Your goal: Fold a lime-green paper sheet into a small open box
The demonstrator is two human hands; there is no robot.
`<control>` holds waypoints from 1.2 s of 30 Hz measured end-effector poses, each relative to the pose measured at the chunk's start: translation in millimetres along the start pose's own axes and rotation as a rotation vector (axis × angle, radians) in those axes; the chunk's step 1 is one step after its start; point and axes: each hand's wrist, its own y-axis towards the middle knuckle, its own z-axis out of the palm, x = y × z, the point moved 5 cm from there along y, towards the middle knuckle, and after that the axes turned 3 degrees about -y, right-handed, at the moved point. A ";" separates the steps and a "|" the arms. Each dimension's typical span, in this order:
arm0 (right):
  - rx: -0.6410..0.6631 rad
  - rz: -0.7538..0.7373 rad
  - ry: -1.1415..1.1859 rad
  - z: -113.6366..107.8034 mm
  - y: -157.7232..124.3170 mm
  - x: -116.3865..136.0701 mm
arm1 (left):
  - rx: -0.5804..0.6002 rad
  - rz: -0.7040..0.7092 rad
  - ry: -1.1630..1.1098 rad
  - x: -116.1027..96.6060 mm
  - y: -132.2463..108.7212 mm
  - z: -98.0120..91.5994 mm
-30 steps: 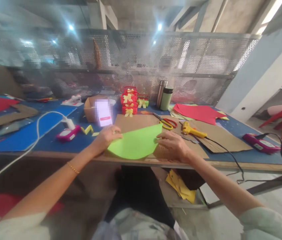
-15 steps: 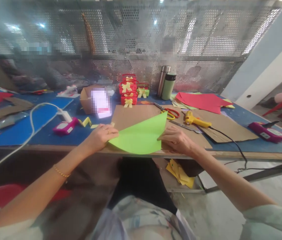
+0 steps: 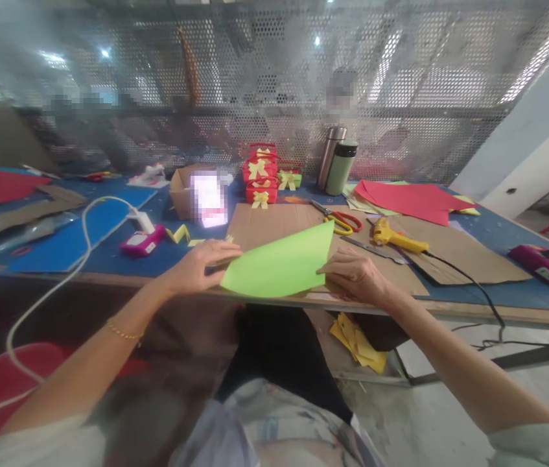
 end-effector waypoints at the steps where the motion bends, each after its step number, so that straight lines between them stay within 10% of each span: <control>1: -0.003 0.006 0.014 -0.1 0.4 0.4 | 0.047 -0.002 -0.047 -1.1 -2.8 -0.6; 21: 0.017 0.064 0.014 -1.1 -0.1 -1.5 | 0.004 0.043 -0.103 20.8 12.6 9.3; 30: 0.016 0.056 0.009 -3.2 3.5 3.1 | -0.220 0.273 0.121 -8.7 8.6 13.6; 36: 0.015 0.049 0.001 -3.2 2.3 3.5 | -0.137 0.318 0.214 -10.8 4.1 17.7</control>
